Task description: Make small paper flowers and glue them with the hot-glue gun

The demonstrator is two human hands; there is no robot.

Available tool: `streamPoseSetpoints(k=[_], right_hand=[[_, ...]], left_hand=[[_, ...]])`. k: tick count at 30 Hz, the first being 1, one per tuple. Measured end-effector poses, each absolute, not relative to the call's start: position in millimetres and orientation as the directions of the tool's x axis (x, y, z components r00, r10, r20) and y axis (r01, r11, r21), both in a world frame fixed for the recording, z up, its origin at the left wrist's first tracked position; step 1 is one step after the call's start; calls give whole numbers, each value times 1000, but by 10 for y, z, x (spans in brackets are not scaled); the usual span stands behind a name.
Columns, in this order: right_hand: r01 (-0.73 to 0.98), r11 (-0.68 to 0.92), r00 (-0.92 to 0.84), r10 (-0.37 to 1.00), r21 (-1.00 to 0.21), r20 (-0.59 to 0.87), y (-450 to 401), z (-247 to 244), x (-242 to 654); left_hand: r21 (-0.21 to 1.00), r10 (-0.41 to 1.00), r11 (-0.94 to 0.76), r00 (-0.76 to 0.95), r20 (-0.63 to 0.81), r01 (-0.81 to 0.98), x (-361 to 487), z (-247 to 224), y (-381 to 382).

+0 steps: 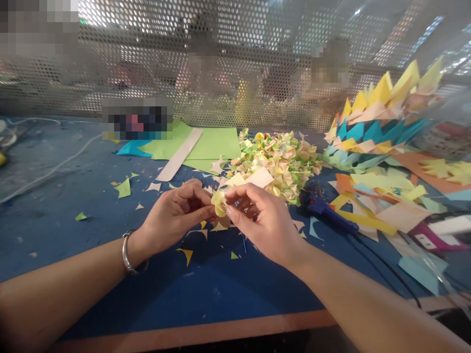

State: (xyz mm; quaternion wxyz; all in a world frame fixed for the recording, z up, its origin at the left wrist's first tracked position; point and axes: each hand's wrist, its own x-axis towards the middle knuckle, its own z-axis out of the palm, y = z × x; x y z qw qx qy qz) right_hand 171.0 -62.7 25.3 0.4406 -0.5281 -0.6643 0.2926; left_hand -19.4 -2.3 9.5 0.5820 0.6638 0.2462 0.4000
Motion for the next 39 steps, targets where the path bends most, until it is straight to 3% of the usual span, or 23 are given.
streamPoseSetpoints(k=[8,20,29,39], right_hand=[[458,306,-56,947,-834,317,-632,291,1667],[401,279,-68,959,-873,275,-628,262,1672],[187,157,-93,985,-970,142,-589,289,1666],[67,66,-101,993,-996,59,-566,254,1680]], left_hand=[[961,783,-245,559,273,-127,-193,93,-39],[903,789,-428,502,354,36,-222,63,-32],[850,765,-523,471,439,58,-229,108,-66],[802,740,-591,453,497,86,-218,110,-65]])
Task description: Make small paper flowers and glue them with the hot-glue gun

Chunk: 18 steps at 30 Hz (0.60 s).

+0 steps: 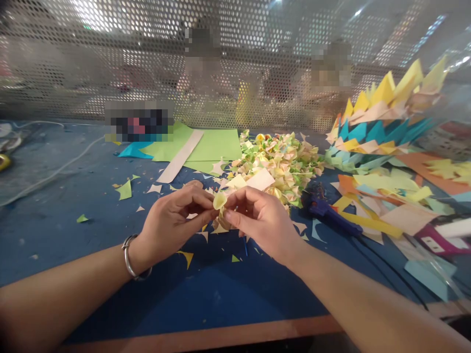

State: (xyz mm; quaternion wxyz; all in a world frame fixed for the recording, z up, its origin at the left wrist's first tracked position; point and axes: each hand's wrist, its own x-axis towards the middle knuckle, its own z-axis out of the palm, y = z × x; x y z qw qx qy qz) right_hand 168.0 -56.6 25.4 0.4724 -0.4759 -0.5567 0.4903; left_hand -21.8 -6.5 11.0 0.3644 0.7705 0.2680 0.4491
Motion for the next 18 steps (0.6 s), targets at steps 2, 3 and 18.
streamPoseSetpoints(k=[2,3,18], right_hand=[[61,60,-104,993,-996,54,-564,252,1686],[60,60,-104,993,-996,53,-563,250,1688],[107,67,-58,996,-992,61,-574,247,1702]], left_hand=[[797,736,-597,456,500,90,-216,118,-68],[793,735,-602,456,502,97,-217,121,-69],[717,717,-663,458,526,214,-228,121,-73]])
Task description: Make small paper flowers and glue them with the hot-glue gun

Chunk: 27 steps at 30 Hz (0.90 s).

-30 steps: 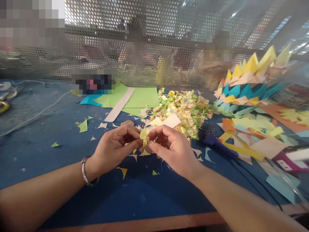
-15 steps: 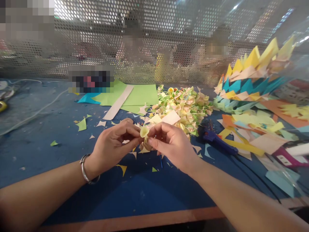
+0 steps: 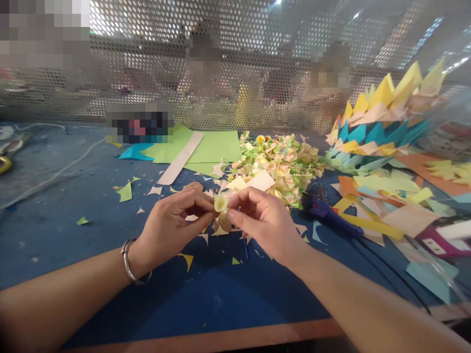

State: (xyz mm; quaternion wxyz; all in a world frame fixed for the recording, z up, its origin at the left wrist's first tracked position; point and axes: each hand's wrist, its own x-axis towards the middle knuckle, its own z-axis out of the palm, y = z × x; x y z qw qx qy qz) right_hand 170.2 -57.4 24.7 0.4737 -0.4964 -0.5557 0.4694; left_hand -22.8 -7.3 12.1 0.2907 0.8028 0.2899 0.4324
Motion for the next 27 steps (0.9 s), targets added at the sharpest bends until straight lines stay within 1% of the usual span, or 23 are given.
streamPoseSetpoints(k=[3,5,9,12,15,18,22,25,27], right_hand=[[137,96,-62,994,-986,88,-578,246,1698],[174,126,-60,991,-977,117,-582,245,1693],[261,197,-61,980,-945,187,-594,239,1693],[320,245,-68,969,-915,236,-608,234,1709],[369,288,-71,957,-884,282,-619,233,1731],[377,312,-72,949,-872,308,-620,229,1742],[377,317,-74,947,-870,312,-613,215,1732],[370,331,-80,942,-868,325,-616,214,1712],[367,345,-79,937,-864,341,-623,219,1702]], left_hand=[[698,715,-672,461,525,247,-234,124,-70],[708,728,-658,457,512,255,-236,126,-71],[759,762,-603,455,460,243,-235,118,-62],[831,808,-508,457,371,225,-226,92,-38],[929,833,-356,486,265,103,-211,74,-12],[979,832,-201,521,190,-35,-199,79,1],[986,826,-51,549,132,-159,-193,98,1],[978,810,35,579,93,-205,-191,106,-8],[975,800,57,594,83,-214,-189,108,-15]])
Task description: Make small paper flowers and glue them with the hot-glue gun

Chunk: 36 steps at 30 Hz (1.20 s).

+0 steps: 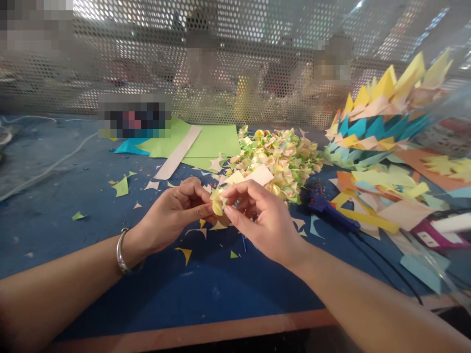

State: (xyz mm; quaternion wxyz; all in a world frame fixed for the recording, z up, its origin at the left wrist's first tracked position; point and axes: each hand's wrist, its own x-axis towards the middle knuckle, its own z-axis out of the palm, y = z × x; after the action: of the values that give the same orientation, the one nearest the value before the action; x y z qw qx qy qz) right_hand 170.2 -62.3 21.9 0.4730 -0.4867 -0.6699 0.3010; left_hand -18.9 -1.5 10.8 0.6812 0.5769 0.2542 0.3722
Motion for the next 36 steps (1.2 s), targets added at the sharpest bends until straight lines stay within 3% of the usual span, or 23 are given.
streamPoseSetpoints(k=[15,26,31,36], right_hand=[[387,337,-55,938,-858,343,-630,193,1718],[403,300,-45,950,-865,309,-640,204,1705],[484,267,-67,961,-834,268,-613,206,1685],[601,376,-106,912,-705,396,-623,190,1673]], left_hand=[[967,841,-253,486,238,-34,-198,73,-23],[862,819,-490,408,403,131,-213,102,-57],[861,836,-487,364,410,147,-225,79,-60],[925,848,-374,431,309,71,-211,110,-113]])
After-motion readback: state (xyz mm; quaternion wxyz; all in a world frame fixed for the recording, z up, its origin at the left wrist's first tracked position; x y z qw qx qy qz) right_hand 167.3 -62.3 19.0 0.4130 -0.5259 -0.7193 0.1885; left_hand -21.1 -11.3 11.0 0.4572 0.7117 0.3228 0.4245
